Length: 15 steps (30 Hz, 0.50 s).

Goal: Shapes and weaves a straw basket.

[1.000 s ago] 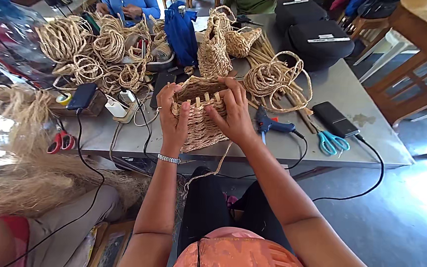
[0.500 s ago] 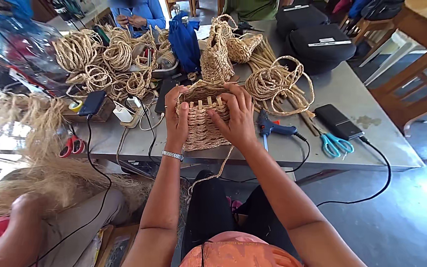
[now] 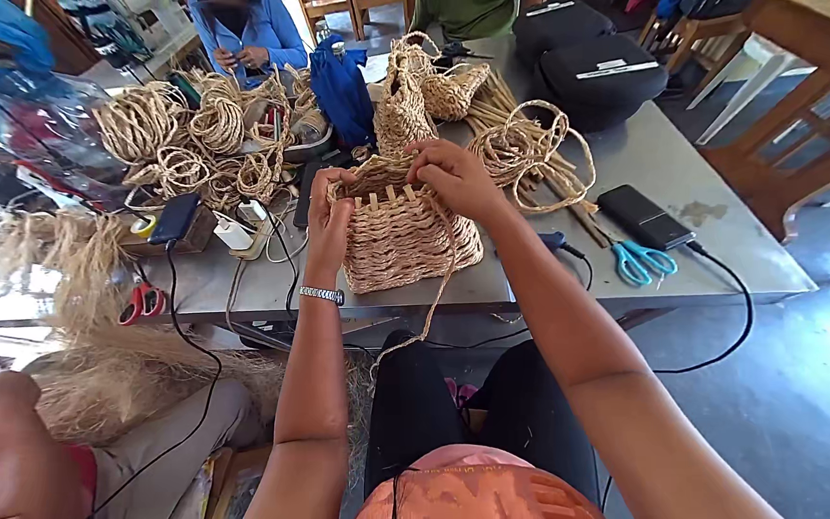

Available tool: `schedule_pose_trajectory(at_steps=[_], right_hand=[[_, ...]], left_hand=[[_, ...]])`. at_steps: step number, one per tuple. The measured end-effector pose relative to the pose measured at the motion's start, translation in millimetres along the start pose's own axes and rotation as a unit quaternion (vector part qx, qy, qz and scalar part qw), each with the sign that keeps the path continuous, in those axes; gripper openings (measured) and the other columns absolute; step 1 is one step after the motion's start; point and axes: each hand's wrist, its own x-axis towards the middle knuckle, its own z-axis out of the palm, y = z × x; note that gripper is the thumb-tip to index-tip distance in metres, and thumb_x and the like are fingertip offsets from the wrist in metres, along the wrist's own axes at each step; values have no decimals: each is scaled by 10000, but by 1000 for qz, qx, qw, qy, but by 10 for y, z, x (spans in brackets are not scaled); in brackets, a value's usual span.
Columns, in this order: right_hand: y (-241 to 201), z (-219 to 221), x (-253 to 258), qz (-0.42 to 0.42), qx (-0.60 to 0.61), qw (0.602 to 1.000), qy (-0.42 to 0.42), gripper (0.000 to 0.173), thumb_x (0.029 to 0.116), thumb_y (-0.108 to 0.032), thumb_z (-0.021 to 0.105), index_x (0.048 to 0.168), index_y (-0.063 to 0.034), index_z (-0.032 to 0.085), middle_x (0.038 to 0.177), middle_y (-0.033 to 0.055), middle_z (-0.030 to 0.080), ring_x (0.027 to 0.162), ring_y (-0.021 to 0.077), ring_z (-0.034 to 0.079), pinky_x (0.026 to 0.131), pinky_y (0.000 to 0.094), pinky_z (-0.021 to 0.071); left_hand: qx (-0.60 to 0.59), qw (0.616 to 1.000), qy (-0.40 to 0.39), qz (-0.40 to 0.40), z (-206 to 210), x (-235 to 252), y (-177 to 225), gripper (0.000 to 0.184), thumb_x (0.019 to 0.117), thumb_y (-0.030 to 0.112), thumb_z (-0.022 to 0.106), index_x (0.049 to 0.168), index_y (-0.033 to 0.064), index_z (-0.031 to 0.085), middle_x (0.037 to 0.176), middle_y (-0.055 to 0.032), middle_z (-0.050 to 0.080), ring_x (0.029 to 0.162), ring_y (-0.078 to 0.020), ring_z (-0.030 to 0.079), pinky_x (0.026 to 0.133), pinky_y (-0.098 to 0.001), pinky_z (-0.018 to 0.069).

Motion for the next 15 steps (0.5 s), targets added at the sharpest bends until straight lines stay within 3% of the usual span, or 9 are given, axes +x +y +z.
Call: schedule_pose_trajectory(at_steps=[2,5,7,10,15], right_hand=[[60,95,-3,11,18,1000,15,301,986,-105,420,945,-42,711,977,66,688,925,118,629,814,350,503],[107,175,-36,11,35,998,43,305,991,-111,375,903,-55,661,821,23,630,757,91,582,689,333,477],[111,200,-48,-1,37,998,56,309,993,-104,359,885,-59,645,783,10,603,715,80,561,655,315,462],[113,191,-41,-13,40,998,52,321,991,-85,350,882,-43,649,818,27,625,753,88,581,686,316,476],[138,215,-35,-8,50,997,57,314,989,-98,360,856,-59,641,812,23,611,752,101,577,683,339,473]], left_hand=[[1,1000,23,-2,41,-15,-14,342,943,138,407,1212,35,592,1259,-71,602,1200,-130,554,1018,-318,459],[8,998,62,-4,118,-38,-11,290,1029,239,430,1157,52,612,1190,-43,617,1164,-119,566,1014,-316,462],[5,997,72,-9,137,-42,13,312,1062,326,456,1147,69,613,1155,-16,610,1136,-98,567,1012,-305,464],[-5,998,62,8,141,-49,18,254,1042,200,427,1166,55,596,1201,-26,607,1187,-113,551,1047,-313,444],[-3,998,52,22,128,-43,-18,262,1021,149,404,1190,47,575,1212,-31,600,1193,-123,547,1048,-321,443]])
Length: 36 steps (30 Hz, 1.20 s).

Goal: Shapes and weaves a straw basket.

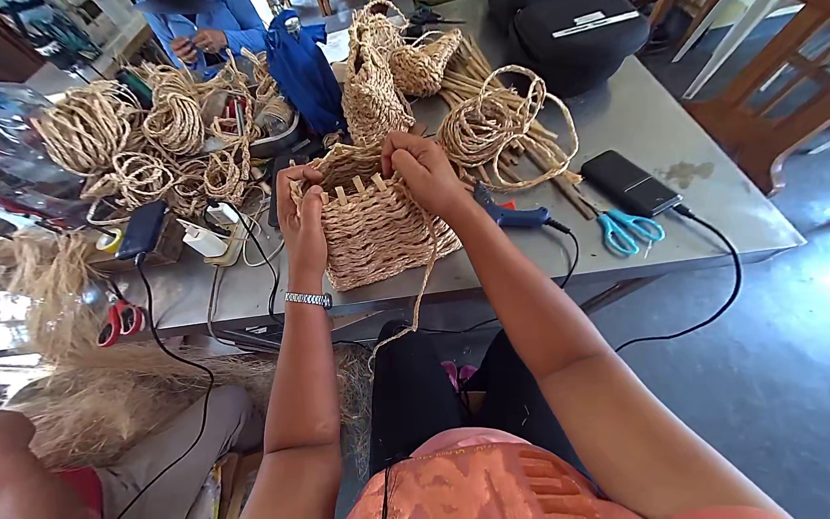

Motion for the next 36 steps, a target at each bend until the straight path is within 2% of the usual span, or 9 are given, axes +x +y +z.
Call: schedule_pose_trajectory(at_steps=[4,8,16,21,36], right_hand=[[-34,23,-11,15,-18,1000,16,310,985,-121,359,862,-74,640,785,27,594,736,132,575,670,390,464],[-58,44,-35,25,-24,999,23,299,989,-127,368,866,-82,637,758,21,578,704,130,561,646,381,453],[-134,103,-110,40,-68,995,59,299,1008,-165,387,901,-76,652,869,65,622,797,181,615,688,421,492],[-111,175,-133,34,-91,990,103,302,1006,-171,393,905,-89,665,894,61,649,802,192,635,659,444,500],[-107,192,-157,25,-93,989,112,328,1006,-159,382,983,-97,704,973,65,687,875,197,663,714,459,524]], left_hand=[[2,1000,-1,-11,-12,14,2,275,1011,152,400,1203,59,574,1233,-27,600,1204,-118,548,1042,-319,448],[1,1000,-22,1,-73,49,-86,283,1008,172,400,1205,62,572,1227,-24,594,1192,-113,549,1040,-320,451],[-22,998,-52,2,-110,183,-245,303,1006,226,401,1210,90,579,1229,-10,607,1198,-116,556,1055,-333,448],[-31,998,-51,4,-104,170,-253,306,1018,258,411,1219,101,578,1231,0,610,1203,-116,558,1053,-326,450],[-26,998,-49,-9,-98,149,-199,326,1024,240,390,1243,87,577,1261,-16,610,1229,-129,550,1069,-336,445]])
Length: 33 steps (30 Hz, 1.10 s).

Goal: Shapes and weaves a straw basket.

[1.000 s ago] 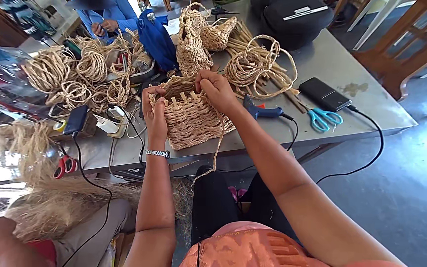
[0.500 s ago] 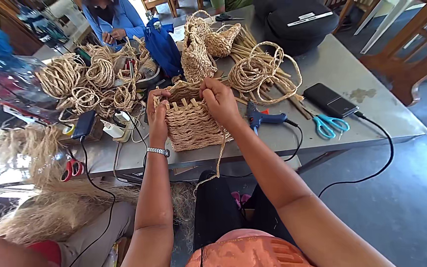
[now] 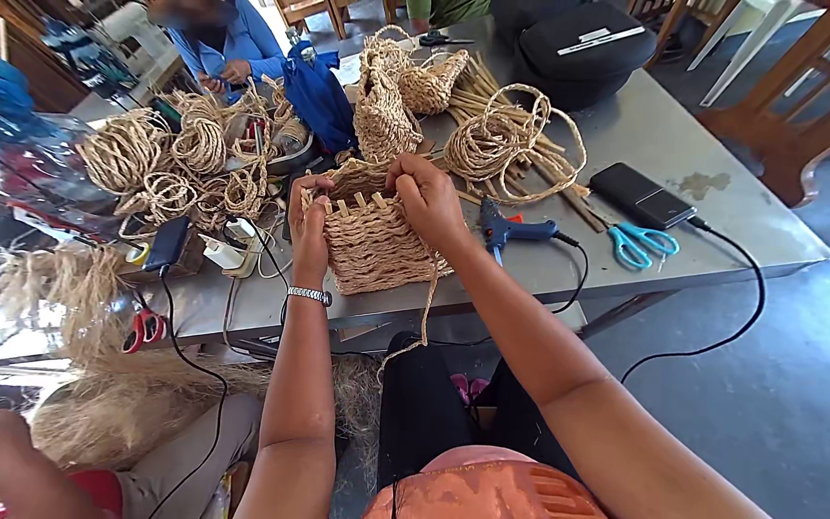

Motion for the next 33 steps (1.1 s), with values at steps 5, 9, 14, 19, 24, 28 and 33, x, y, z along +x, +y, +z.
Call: schedule_pose_trajectory(at_steps=[5,9,14,19,24,28,33], right_hand=[[-22,-23,6,-3,-3,1000,-8,329,1008,-154,383,986,-74,701,980,84,695,897,211,671,742,472,530],[-8,-28,-2,-11,-2,1000,-6,325,1005,-157,384,957,-72,694,904,79,670,834,207,655,699,456,520],[3,-16,3,-9,-9,1000,-4,327,1004,-161,381,956,-78,694,912,77,675,845,211,659,699,459,518],[2,-3,-11,-9,-5,1000,4,325,997,-156,384,949,-81,696,909,69,679,831,203,658,683,457,516],[15,3,4,-4,-7,1000,1,325,1003,-163,385,961,-91,699,926,63,680,843,199,658,691,465,513],[10,-12,-1,-6,6,1000,-6,314,1001,-150,389,961,-91,695,931,56,673,834,185,650,693,443,517],[3,-22,-3,-18,3,1000,-6,322,1008,-136,387,981,-80,704,967,68,691,871,190,668,714,451,534]], left_hand=[[14,1000,-2,-5,-17,-4,14,324,1024,227,389,1246,77,573,1272,-21,604,1236,-124,544,1076,-338,436],[9,1000,-2,-3,-18,-36,46,310,1026,223,389,1231,84,576,1251,-20,606,1218,-127,553,1060,-336,451],[0,1000,3,-4,-11,-21,16,297,1020,202,404,1230,83,578,1239,-11,610,1197,-111,560,1039,-318,462],[-2,1000,5,-5,-1,-49,33,310,1030,220,397,1244,80,573,1257,-17,606,1213,-120,555,1054,-326,455],[-2,1000,4,-10,-5,-28,20,310,1024,208,400,1249,83,572,1254,-10,606,1211,-114,555,1051,-322,455],[-5,1000,14,-6,16,-63,53,306,1024,206,398,1244,84,573,1260,-11,611,1224,-123,555,1067,-337,453],[-5,1000,14,-10,6,-50,44,314,1027,219,409,1250,73,577,1263,-19,617,1222,-126,561,1068,-346,457]])
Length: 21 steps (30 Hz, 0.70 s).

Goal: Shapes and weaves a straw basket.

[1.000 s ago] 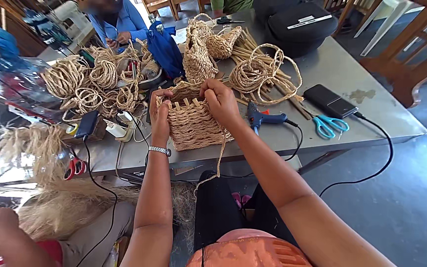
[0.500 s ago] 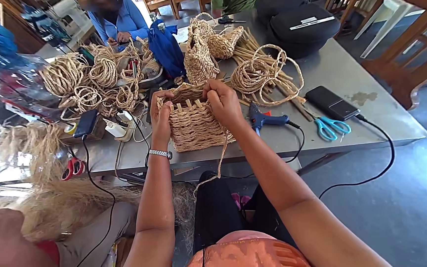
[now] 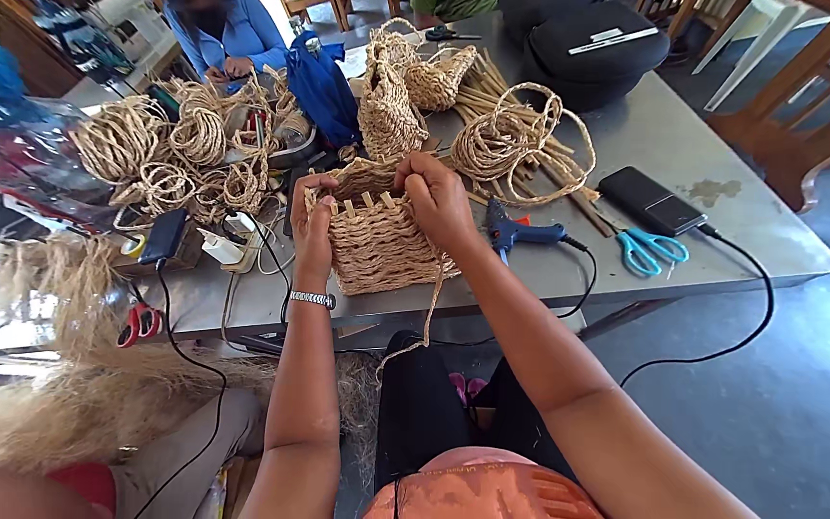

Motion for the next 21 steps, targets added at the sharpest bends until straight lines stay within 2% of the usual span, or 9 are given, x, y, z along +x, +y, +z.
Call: schedule_pose_trajectory(at_steps=[5,7,9,10,11,13,16,19,21], right_hand=[[12,4,-1,10,8,1000,-9,335,1006,-127,373,1021,-91,706,989,63,690,883,181,662,739,442,534],[22,-19,1,4,30,999,-13,339,1044,-152,378,1135,-68,694,1058,86,689,907,171,659,771,406,540],[29,-65,-73,-28,37,999,-3,360,1092,-240,407,1277,-9,612,1323,148,637,1203,198,628,990,388,541],[18,-87,-154,-50,27,998,22,394,1085,-266,449,1300,39,575,1392,204,581,1313,257,561,1082,416,494],[-21,-118,-277,-59,0,997,57,406,1061,-294,524,1264,54,582,1377,238,570,1336,311,530,1108,452,463],[-97,-165,-574,-55,-59,990,113,403,983,-332,678,1154,30,625,1236,239,607,1229,359,561,1047,504,471],[-78,-146,-903,-39,-86,990,104,346,961,-279,718,1137,9,637,1080,171,659,1046,299,636,945,469,528],[-91,-167,-968,-13,-66,995,77,214,983,-204,683,1074,-11,681,968,111,690,947,238,658,879,393,551],[-154,-226,-945,14,-40,997,60,200,986,-172,663,1075,6,673,974,132,679,908,224,665,825,365,569]], left_hand=[[5,1000,4,-6,7,0,-1,326,1054,260,403,1254,67,573,1257,-30,623,1217,-133,571,1061,-349,468],[3,1000,10,-6,23,-1,5,339,1068,302,404,1251,74,577,1252,-26,627,1216,-130,573,1065,-350,470],[2,1000,8,-3,17,-2,3,387,1075,358,403,1260,67,578,1268,-29,626,1234,-133,565,1084,-354,457],[3,1000,1,4,8,3,1,440,1080,417,399,1270,62,579,1275,-29,622,1241,-130,558,1092,-351,448],[3,1000,-5,13,3,6,-1,499,1079,476,392,1277,59,580,1279,-25,619,1243,-121,554,1096,-343,443],[8,999,-7,34,2,11,-1,595,1066,557,380,1292,40,568,1290,-33,614,1247,-111,551,1104,-332,440],[70,995,26,66,9,-7,41,679,1058,566,401,1395,-15,507,1410,-120,544,1303,-153,526,1114,-337,441],[196,966,101,136,37,-81,278,556,1064,418,511,1396,-28,525,1411,-212,531,1309,-266,501,1064,-384,447],[260,948,84,165,107,-147,574,440,1074,305,515,1349,-35,559,1374,-211,569,1330,-300,497,1107,-426,418]])
